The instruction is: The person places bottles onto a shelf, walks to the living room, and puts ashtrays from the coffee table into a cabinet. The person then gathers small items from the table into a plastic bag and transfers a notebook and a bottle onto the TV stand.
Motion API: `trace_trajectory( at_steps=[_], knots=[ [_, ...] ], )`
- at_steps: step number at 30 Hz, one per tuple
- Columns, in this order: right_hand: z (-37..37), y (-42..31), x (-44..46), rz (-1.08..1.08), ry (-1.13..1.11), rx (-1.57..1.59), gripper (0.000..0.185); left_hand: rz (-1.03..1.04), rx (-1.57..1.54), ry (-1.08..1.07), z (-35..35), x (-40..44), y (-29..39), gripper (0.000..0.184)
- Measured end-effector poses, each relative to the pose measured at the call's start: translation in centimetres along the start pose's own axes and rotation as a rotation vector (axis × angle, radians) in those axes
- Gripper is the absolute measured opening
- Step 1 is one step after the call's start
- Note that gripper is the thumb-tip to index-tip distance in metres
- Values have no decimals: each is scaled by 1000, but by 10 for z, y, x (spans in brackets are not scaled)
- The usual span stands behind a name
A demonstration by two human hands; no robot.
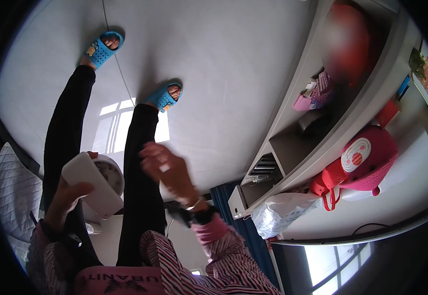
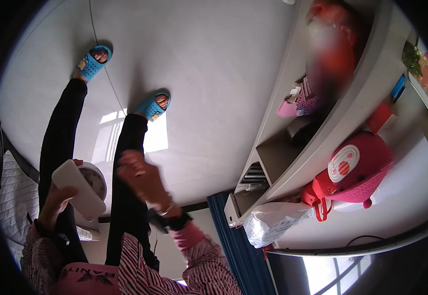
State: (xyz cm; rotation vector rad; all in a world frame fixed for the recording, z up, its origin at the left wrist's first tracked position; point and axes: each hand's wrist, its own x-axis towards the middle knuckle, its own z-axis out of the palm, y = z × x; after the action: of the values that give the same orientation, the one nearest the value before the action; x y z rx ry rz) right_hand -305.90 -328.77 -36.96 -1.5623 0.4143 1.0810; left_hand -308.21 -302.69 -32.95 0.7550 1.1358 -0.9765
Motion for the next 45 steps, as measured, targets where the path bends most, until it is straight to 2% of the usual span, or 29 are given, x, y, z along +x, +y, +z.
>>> trace_trajectory(
  at_steps=[1,3,6,11,13,14,16,17,18,22,25,27,29,31,33,34,36,37,41,44,45],
  knots=[
    [24,-10,-3,245,-248,90,45,19,19,6,0,0,0,70],
    [53,-36,-7,126,-220,-148,51,39,29,18,-5,0,-1,69],
    [65,-35,-5,23,-151,-311,55,61,12,116,-9,0,-1,69],
    [79,-32,-7,83,-112,-308,62,82,27,76,-13,3,-5,65],
    [85,-29,-13,108,-134,-354,70,107,160,94,-19,4,-9,62],
    [90,-29,-15,56,-151,-369,80,104,154,91,-20,5,-9,62],
    [103,-34,-18,29,-157,-451,83,90,96,173,-20,5,-9,65],
    [109,-37,-18,-6,-162,-527,87,89,93,169,-22,4,-8,65],
    [112,-33,-18,46,-193,-481,90,83,88,145,-23,4,-6,64],
    [117,-40,-11,61,-212,-504,92,144,107,98,-29,4,-16,60],
    [120,-41,-16,-58,-123,-576,90,160,78,47,-25,3,-11,52],
    [122,-33,-21,-35,-72,-442,80,143,41,42,-22,3,-12,51],
    [115,-33,-22,5,-99,-422,77,98,61,-6,-17,2,-9,50],
    [109,-30,-23,43,-127,-400,75,100,106,-3,-19,4,-11,51],
    [103,-27,-26,42,-183,-429,76,122,380,-155,-19,6,-8,54],
    [101,-31,-27,38,-176,-422,76,226,447,-183,-19,9,-10,57],
    [87,-42,-30,237,-35,-199,75,225,393,-160,-10,7,-5,57],
    [78,-42,-35,234,-27,-195,75,223,329,-137,-4,7,-2,58],
    [10,-47,-61,147,419,-126,65,178,524,-112,-6,10,-4,60],
    [-70,-32,-91,4,924,-78,54,145,498,-86,-7,11,-7,61],
    [-96,-36,-100,35,1074,-53,43,142,494,-79,-8,11,-7,61]
  ],
)
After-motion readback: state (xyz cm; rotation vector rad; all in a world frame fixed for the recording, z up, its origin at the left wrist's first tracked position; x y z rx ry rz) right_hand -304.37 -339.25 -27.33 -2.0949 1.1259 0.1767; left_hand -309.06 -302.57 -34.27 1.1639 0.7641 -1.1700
